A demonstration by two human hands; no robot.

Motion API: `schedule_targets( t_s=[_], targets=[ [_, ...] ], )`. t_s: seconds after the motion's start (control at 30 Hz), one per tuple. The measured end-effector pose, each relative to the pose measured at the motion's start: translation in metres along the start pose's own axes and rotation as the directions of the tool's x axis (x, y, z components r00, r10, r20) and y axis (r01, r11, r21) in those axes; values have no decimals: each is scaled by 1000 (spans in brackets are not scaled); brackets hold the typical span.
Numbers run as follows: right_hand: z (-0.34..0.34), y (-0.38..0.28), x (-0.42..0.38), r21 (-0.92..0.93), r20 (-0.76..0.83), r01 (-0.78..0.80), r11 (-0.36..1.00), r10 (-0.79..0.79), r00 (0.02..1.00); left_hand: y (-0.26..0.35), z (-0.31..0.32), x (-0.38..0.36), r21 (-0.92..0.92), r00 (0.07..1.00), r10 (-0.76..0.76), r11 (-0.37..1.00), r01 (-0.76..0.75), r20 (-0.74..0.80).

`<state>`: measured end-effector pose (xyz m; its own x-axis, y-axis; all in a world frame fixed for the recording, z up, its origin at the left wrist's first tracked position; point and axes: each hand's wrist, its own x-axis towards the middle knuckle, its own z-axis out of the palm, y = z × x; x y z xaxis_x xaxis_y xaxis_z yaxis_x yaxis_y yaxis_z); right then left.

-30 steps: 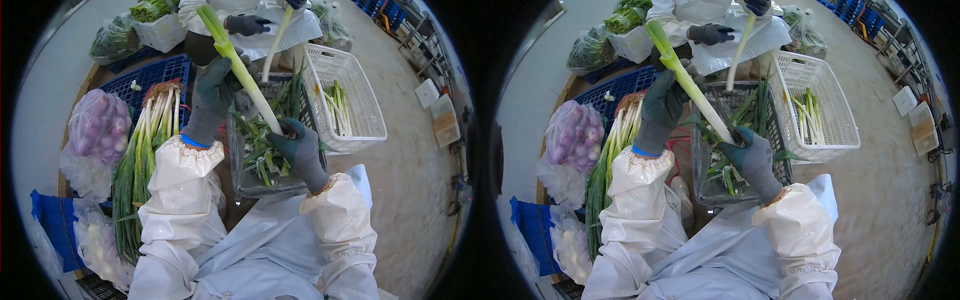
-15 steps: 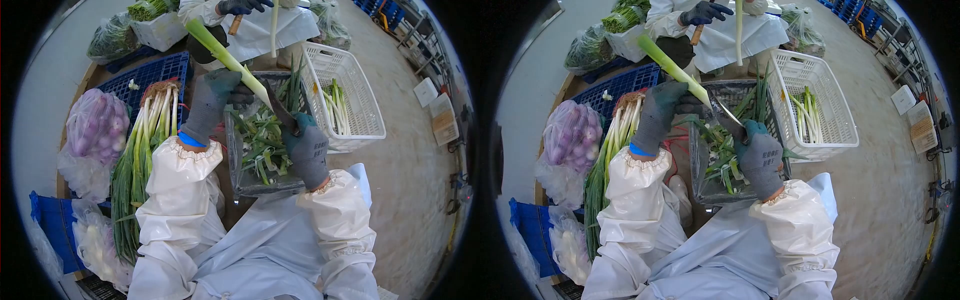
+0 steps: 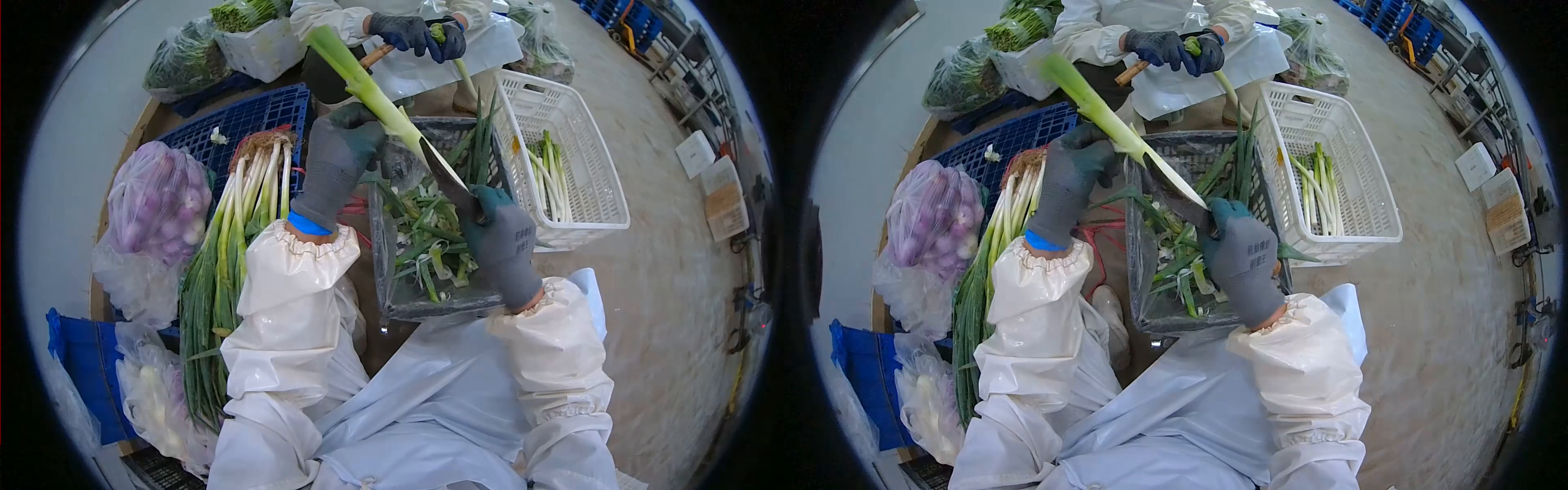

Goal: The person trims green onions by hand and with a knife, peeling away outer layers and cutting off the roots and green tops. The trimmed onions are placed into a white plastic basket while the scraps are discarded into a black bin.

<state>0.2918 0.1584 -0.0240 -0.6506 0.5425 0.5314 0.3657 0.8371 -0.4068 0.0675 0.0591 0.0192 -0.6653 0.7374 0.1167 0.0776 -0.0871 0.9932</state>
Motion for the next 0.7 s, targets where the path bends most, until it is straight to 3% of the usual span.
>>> schedule_targets(
  t_s=[0.13,0.23,0.27,0.33,0.43,0.53,0.63,0.7],
  targets=[
    [-12,-2,6,166,249,-217,962,172,953,-7,-3,10,-24,928,318,944,-329,-195],
    [-24,-13,14,448,520,-567,691,315,794,-9,-7,10,-297,979,170,934,-197,-114],
    [-25,-14,13,510,572,-609,608,289,768,-12,-7,12,-408,993,111,909,-85,41],
    [-26,-13,13,600,662,-681,420,217,718,-13,-3,15,-556,933,43,812,176,358],
    [-35,-18,19,459,764,-777,432,254,593,-2,15,2,-575,873,67,776,259,483],
    [-31,-12,19,430,793,-788,441,233,563,-1,18,-4,-502,879,41,833,232,476],
    [-16,-12,15,619,412,-545,565,357,838,-3,27,-6,-394,928,34,911,124,372],
    [-21,-9,18,634,255,-457,625,388,885,-8,34,-10,-317,919,15,941,120,395]
  ],
)
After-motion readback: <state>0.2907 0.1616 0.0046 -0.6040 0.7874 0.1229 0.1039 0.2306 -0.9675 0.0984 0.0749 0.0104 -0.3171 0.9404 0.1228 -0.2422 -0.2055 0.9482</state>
